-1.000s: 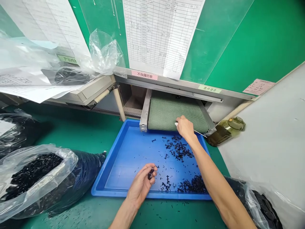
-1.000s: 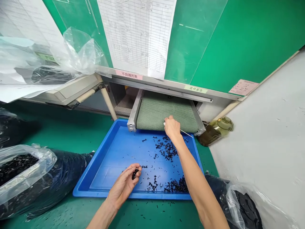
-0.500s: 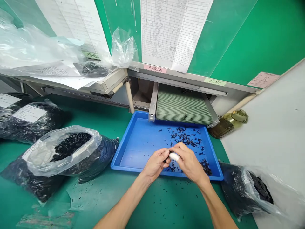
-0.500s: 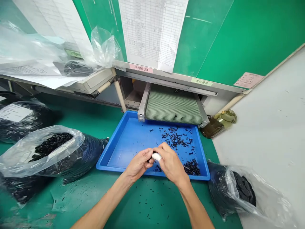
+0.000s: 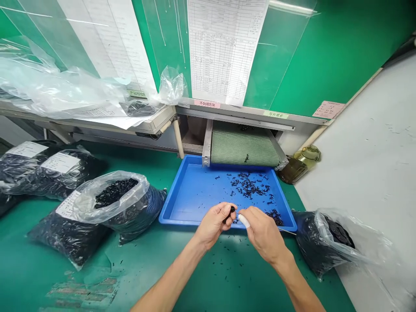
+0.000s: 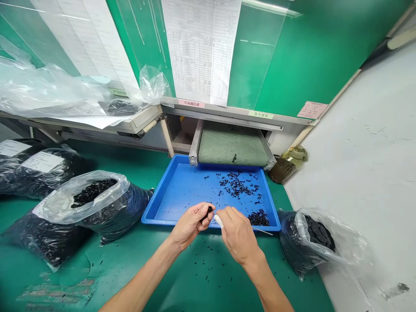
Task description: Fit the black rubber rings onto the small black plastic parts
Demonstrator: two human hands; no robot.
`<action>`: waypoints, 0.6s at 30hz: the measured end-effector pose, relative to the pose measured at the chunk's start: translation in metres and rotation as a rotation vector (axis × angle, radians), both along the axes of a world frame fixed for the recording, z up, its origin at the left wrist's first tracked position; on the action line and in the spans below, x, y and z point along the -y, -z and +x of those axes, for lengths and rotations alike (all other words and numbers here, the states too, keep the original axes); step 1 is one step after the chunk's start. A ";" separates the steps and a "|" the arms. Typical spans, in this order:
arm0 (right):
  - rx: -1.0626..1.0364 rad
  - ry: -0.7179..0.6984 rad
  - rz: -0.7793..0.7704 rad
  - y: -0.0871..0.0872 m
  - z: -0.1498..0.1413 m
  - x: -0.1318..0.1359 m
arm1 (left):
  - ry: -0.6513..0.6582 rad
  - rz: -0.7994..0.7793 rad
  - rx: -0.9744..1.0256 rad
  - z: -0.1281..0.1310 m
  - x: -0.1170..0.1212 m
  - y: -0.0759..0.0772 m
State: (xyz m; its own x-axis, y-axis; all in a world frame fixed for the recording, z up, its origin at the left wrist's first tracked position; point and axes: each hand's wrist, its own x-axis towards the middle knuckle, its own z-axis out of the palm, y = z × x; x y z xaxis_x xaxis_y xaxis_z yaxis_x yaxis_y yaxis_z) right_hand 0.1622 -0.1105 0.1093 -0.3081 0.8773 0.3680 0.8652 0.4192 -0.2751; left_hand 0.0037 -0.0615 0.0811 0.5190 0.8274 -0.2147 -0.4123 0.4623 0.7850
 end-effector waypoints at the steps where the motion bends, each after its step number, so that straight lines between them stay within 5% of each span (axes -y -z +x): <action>1: 0.022 0.009 0.009 0.000 -0.001 0.001 | -0.004 0.010 -0.006 0.000 0.002 -0.001; 18: 0.209 0.041 0.095 0.000 -0.004 0.001 | -0.012 0.131 -0.158 0.002 0.005 -0.004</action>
State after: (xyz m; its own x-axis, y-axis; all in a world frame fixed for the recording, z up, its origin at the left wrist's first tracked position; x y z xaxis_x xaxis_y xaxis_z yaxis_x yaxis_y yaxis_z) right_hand 0.1580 -0.1113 0.1090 -0.3513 0.8549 0.3817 0.9160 0.3981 -0.0488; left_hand 0.0056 -0.0666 0.0850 0.4776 0.8593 -0.1829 -0.2839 0.3480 0.8935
